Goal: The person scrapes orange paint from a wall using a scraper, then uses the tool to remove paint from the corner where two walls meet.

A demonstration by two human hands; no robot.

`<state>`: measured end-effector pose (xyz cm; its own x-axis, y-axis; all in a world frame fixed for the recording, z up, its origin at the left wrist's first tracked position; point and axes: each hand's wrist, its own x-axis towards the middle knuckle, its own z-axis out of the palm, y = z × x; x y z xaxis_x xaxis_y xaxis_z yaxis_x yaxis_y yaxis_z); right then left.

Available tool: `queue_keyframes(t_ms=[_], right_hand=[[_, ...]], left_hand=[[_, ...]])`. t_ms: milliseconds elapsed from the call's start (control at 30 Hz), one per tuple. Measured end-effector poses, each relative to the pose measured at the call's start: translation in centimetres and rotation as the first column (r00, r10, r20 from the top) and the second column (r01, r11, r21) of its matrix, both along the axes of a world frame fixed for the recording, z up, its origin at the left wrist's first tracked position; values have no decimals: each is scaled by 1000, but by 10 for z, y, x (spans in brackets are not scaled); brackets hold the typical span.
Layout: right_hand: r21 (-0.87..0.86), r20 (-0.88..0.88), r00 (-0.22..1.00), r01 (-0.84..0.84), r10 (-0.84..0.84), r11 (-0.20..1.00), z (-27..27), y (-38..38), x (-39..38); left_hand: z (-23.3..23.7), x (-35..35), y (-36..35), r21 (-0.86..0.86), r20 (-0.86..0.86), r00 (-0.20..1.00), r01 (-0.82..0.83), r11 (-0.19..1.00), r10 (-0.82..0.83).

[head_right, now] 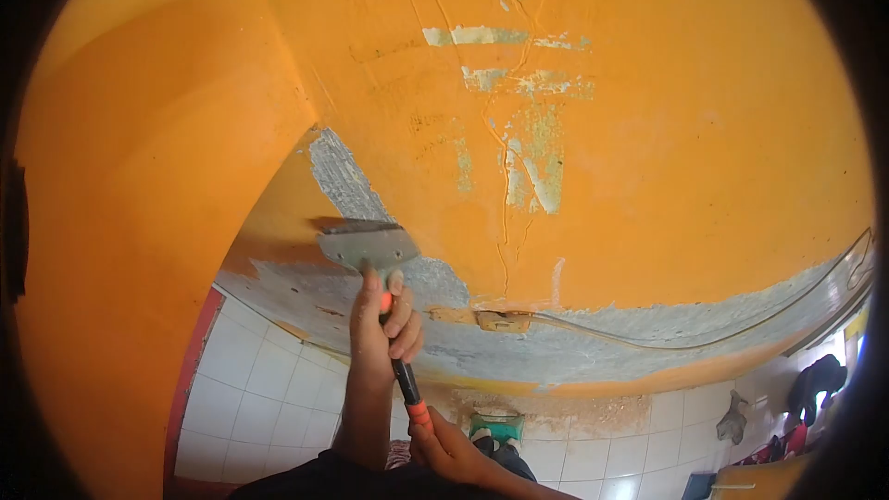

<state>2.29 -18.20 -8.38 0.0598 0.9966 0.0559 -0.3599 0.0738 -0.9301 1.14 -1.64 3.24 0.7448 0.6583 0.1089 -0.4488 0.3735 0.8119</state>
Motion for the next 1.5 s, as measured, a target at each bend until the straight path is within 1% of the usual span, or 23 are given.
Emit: queue_keyframes(t_ms=[33, 100, 167, 233, 267, 367, 433, 500, 633, 700, 767, 833, 900, 1000, 1033, 1100, 1167, 1200, 1300, 1333, 1367, 1433, 1500], right_hand=[[-4, -2, 1000, 5, -5, 1000, 5, 0, 0], [54, -17, 1000, -7, 8, 999, 16, 7, 1], [51, -42, 999, 18, -16, 999, 2, 6, -7], [44, -59, 997, 47, -44, 998, 3, 8, -7], [56, -68, 997, 35, -31, 998, 7, 7, -7], [69, -65, 998, 26, -21, 997, 10, 11, -9], [88, -53, 998, 38, -33, 995, 12, 13, -14], [60, -131, 990, 59, -51, 996, 18, 10, -19], [107, -97, 995, 0, 11, 994, 20, 13, -11], [93, -99, 995, 28, -19, 995, 16, 14, -12], [101, -80, 997, 23, -15, 995, 23, 12, -11], [89, -69, 998, 20, -13, 996, 28, 13, -9], [106, -53, 999, -4, 10, 994, 34, 18, -4], [75, -96, 995, -34, 41, 997, 30, 10, -8], [78, -91, 995, -33, 40, 996, 33, 10, -7], [112, -129, 987, -82, 96, 990, 40, 7, -9], [116, -135, 987, -75, 91, 990, 44, 10, -12], [133, -134, 987, -70, 88, 989, 45, 12, -12], [125, -97, 995, -21, 33, 992, 19, 17, -12], [128, -91, 995, -18, 30, 992, 17, 18, -9], [111, -70, 997, -11, 19, 994, 17, 19, -9], [79, -52, 998, -16, 20, 997, 18, 19, -10], [146, -70, 996, -35, 46, 989, 23, 23, -7]], left_hand=[[4, 0, 0, -4, -2, 1000, 5, 1000, -5], [13, -1, 2, 71, 7, 999, -40, 997, 40], [9, -2, 2, 41, -9, 999, -38, 998, 38], [8, -1, 1, 17, 12, 1000, 26, 1000, -26], [9, -2, 2, 62, 28, 999, 17, 998, -19], [18, -3, 8, 88, 88, 995, 28, 996, -35], [10, -5, 11, 109, 64, 997, 39, 993, -46], [8, -7, 11, 64, 60, 990, 122, 990, -126], [27, -5, 14, 110, 76, 996, 39, 993, -48], [23, -4, 12, 123, 99, 992, 70, 990, -82], [18, -4, 8, 87, 44, 996, 68, 994, -72], [27, -3, 9, 69, 65, 996, 58, 996, -62], [39, -2, 12, 108, 146, 989, 9, 994, -24], [29, -5, 13, 111, 124, 987, 89, 990, -103], [28, -5, 11, 93, 108, 984, 132, 987, -142], [25, -5, 15, 89, 121, 981, 145, 985, -155], [26, -5, 19, 75, 190, 957, 209, 975, -220], [27, -5, 17, 62, 166, 969, 175, 983, -183], [3, -5, 20, 12, 166, 965, 204, 979, -203], [-1, -3, 22, -12, 225, 934, 288, 958, -278], [-2, -3, 26, -13, 224, 934, 289, 957, -278], [18, -3, 22, 21, 210, 958, 194, 981, -194], [21, -6, 15, -2, 177, 973, 153, 988, -150]])
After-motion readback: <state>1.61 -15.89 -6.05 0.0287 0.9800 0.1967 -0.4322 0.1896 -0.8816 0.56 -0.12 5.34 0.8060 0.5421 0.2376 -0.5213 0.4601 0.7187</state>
